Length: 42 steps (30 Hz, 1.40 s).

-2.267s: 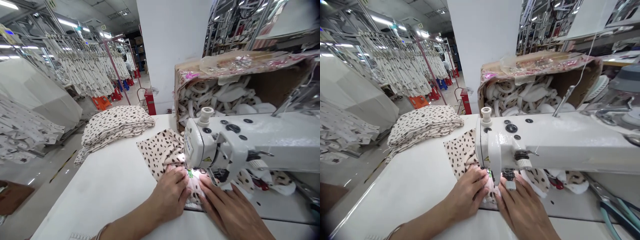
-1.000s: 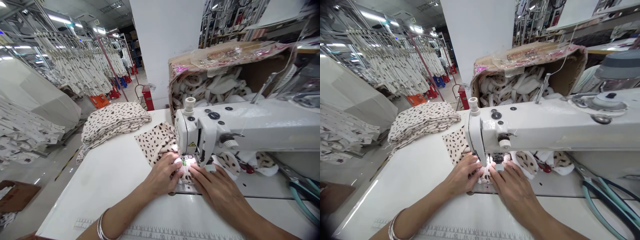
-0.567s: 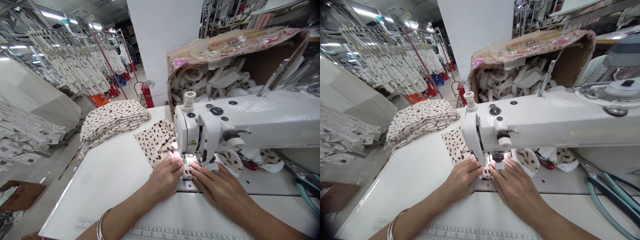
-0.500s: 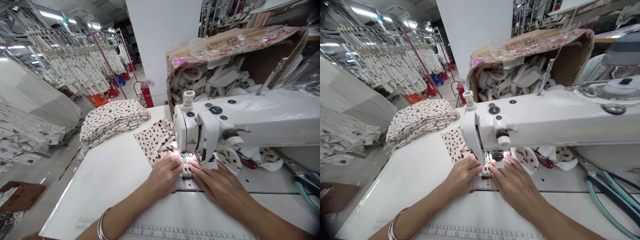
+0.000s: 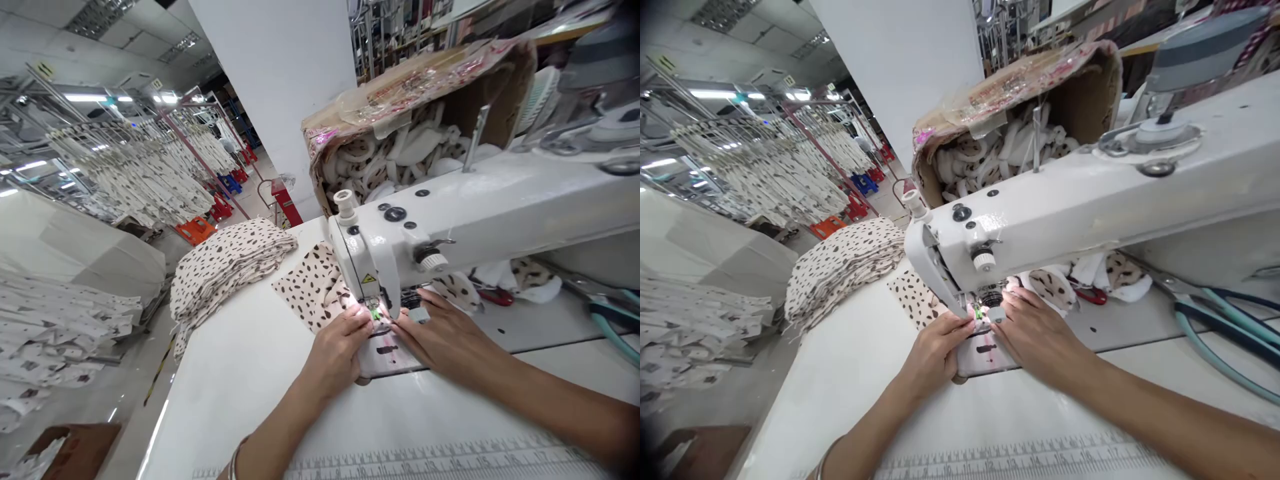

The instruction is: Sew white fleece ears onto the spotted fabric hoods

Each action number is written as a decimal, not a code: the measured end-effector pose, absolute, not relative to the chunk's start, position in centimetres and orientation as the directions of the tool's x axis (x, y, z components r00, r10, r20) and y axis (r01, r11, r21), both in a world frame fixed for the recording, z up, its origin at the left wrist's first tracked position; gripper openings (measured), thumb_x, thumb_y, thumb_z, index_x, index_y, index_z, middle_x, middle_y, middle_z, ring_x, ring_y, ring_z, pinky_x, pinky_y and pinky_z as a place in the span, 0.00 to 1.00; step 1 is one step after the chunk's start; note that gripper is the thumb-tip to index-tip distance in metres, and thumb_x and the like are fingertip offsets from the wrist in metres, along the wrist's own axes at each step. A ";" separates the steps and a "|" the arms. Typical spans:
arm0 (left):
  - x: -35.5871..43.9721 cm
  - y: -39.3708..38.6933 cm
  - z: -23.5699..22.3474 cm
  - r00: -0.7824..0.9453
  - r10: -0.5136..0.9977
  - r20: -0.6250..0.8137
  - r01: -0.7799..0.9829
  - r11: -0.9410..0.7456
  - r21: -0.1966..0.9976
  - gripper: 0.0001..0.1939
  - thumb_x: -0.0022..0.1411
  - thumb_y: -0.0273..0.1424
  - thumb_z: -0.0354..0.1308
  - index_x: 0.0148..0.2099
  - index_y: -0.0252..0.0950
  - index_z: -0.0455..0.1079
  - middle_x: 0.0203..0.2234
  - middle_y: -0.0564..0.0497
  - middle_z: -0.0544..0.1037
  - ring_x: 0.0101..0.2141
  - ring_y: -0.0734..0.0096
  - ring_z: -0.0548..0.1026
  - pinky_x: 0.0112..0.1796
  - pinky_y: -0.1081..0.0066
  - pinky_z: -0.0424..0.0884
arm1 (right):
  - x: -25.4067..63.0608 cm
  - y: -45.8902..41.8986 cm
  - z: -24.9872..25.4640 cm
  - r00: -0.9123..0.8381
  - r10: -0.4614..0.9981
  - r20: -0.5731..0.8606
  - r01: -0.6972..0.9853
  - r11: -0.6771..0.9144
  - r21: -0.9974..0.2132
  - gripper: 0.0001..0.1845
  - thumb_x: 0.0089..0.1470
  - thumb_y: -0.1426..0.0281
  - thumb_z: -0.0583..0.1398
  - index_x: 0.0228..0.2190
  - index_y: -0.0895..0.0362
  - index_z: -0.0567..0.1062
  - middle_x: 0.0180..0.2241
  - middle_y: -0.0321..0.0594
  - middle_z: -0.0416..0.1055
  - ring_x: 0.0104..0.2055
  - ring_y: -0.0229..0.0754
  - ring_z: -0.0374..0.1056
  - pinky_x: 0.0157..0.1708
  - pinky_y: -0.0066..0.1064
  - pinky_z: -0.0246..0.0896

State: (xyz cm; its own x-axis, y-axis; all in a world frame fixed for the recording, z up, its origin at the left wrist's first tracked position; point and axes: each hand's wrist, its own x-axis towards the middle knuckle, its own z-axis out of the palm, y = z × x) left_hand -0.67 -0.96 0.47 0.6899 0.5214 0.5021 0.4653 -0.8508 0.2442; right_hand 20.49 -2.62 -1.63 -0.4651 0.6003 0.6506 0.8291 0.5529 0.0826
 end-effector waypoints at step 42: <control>-1.0 -0.9 -0.2 0.653 0.659 0.373 0.594 -0.751 0.288 0.25 0.55 0.15 0.44 0.50 0.36 0.72 0.50 0.46 0.74 0.52 0.64 0.72 0.53 0.64 0.70 | 22.7 -3.8 -0.7 -0.170 0.616 0.769 0.745 0.591 -0.309 0.07 0.61 0.73 0.51 0.35 0.55 0.69 0.32 0.39 0.73 0.38 0.44 0.69 0.38 0.38 0.62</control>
State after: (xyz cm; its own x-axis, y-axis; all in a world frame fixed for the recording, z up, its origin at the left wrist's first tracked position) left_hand -1.04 -0.87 -0.20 0.6526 0.6593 0.3734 0.5942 -0.7511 0.2876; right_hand 22.67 -3.85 -0.67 -0.1702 0.6163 0.7689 0.7447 0.5914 -0.3092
